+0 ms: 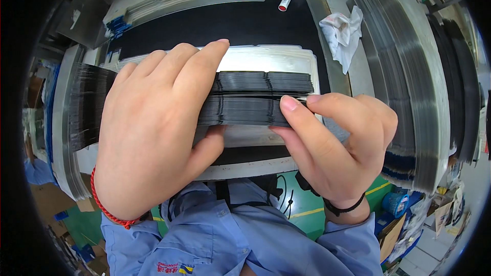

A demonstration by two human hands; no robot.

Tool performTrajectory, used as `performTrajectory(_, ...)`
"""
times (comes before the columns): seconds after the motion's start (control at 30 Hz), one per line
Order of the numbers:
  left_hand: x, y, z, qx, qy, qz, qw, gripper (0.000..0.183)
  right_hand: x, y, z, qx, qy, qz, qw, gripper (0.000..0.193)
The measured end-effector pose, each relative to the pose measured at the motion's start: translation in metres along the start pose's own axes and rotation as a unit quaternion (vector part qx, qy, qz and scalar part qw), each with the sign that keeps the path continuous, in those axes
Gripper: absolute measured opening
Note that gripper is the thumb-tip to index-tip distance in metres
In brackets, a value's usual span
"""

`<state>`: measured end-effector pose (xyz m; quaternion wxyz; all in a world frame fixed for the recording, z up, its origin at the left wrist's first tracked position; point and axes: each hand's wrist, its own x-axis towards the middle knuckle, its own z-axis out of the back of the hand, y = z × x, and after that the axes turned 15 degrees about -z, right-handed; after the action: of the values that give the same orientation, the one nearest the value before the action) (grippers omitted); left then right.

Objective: The recorder is flipping through a stack of black industrial components, likely for inspection or sorting.

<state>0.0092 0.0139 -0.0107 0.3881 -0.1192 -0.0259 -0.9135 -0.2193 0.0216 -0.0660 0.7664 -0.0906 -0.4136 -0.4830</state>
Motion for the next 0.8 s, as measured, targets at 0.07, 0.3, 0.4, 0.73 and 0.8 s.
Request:
performTrajectory(0.07, -0.0005, 0.0000, 0.0012, -0.001, 0.002, 0.001, 1.000, 0.079, -0.0002, 0.0026, 0.0043, -0.007, 0.014, -0.005, 1.000, 0.046)
performTrajectory(0.3, -0.0011, 0.0004, 0.0025, -0.016, 0.013, 0.006, 1.000, 0.079, 0.0040, 0.0090, 0.0054, -0.016, 0.031, -0.029, 0.999, 0.047)
performTrajectory(0.4, -0.0016, 0.0002, 0.0038, -0.016, 0.014, 0.009, 1.000, 0.079, 0.0050, 0.0100, 0.0060, -0.015, 0.026, -0.025, 0.999, 0.048)
performTrajectory(0.73, -0.0011, -0.0002, 0.0034, -0.016, 0.014, 0.012, 1.000, 0.080, 0.0001, 0.0075, 0.0072, -0.014, 0.017, 0.000, 1.000, 0.046)
performTrajectory(0.8, -0.0018, -0.0002, 0.0036, -0.016, 0.014, 0.011, 1.000, 0.081, 0.0008, 0.0081, 0.0084, -0.005, 0.028, -0.002, 1.000, 0.047)
